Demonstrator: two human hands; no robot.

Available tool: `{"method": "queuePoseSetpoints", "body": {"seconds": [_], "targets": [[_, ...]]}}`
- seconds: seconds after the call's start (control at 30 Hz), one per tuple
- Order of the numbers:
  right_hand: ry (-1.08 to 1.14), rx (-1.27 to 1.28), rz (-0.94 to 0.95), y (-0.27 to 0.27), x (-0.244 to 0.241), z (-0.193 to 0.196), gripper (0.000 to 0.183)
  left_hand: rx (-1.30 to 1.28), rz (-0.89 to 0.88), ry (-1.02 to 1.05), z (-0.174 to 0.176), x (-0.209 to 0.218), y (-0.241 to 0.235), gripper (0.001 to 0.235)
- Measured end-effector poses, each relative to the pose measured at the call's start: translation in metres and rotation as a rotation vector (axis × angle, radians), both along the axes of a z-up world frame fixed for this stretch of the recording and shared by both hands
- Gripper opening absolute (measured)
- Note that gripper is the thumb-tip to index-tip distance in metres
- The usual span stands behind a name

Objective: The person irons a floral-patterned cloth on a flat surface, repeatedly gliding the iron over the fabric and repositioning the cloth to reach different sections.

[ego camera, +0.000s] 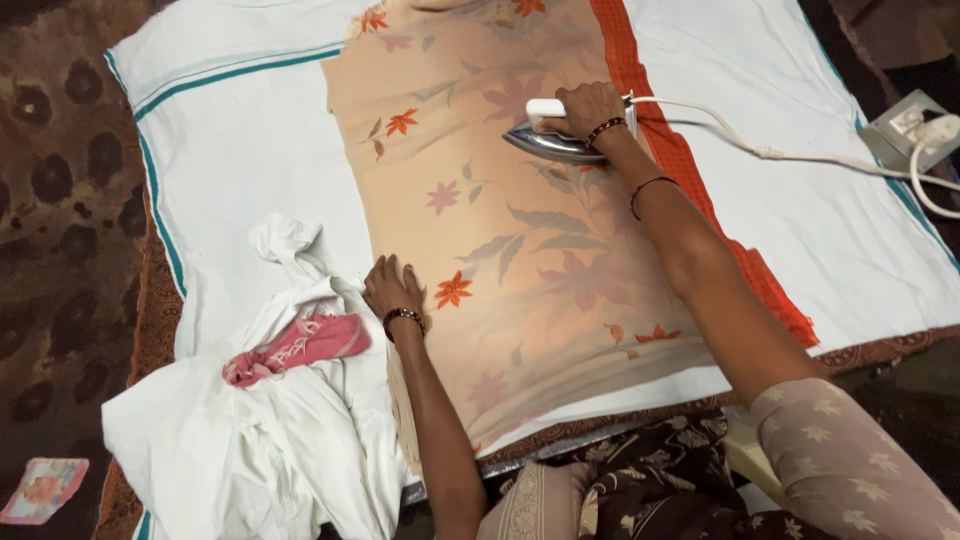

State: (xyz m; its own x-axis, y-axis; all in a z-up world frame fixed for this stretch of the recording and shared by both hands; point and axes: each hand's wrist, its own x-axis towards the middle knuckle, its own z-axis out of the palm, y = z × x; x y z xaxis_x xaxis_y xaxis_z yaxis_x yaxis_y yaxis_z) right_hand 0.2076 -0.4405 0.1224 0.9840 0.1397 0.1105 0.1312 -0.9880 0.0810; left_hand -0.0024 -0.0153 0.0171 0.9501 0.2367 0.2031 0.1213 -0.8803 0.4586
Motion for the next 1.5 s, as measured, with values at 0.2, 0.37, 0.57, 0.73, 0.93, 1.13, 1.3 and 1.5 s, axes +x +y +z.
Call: {"method": "queuePoseSetpoints", "body": {"seconds": [0.2,0.37,0.57,0.73,0.93,1.13,1.3,1.5], "targets": [[-0.109,0.059,-0.263,0.024,0.039,-0.014,0.059,-0.017,0.006,0.03,0.007,-0.001,-0.002,0.04],[-0.04,0.021,-0.012,0.026,0.044,-0.015,0.06,-0.021,0.009,0.024,0.014,0.0,-0.001,0.04],[-0.161,0.037,-0.154,0.031,0.057,-0.019,0.059,-0.037,0.007,0.021,0.016,0.002,-0.004,0.039],[-0.142,0.064,-0.127,0.032,0.058,-0.017,0.059,-0.055,0.005,0.021,0.016,0.0,-0.004,0.039],[-0.113,0.064,-0.174,0.041,0.052,-0.012,0.058,-0.089,-0.001,0.017,0.01,-0.001,0.001,0.038],[-0.037,0.097,-0.245,0.018,0.025,-0.014,0.058,-0.117,-0.03,-0.027,0.002,0.0,0.006,0.038],[-0.116,0.133,-0.388,-0.054,0.0,-0.02,0.059,-0.111,-0.031,-0.025,0.002,-0.002,0.006,0.037],[-0.165,0.01,-0.45,-0.147,-0.039,-0.008,0.069,-0.089,-0.024,-0.011,0.003,-0.002,0.005,0.037]]}}
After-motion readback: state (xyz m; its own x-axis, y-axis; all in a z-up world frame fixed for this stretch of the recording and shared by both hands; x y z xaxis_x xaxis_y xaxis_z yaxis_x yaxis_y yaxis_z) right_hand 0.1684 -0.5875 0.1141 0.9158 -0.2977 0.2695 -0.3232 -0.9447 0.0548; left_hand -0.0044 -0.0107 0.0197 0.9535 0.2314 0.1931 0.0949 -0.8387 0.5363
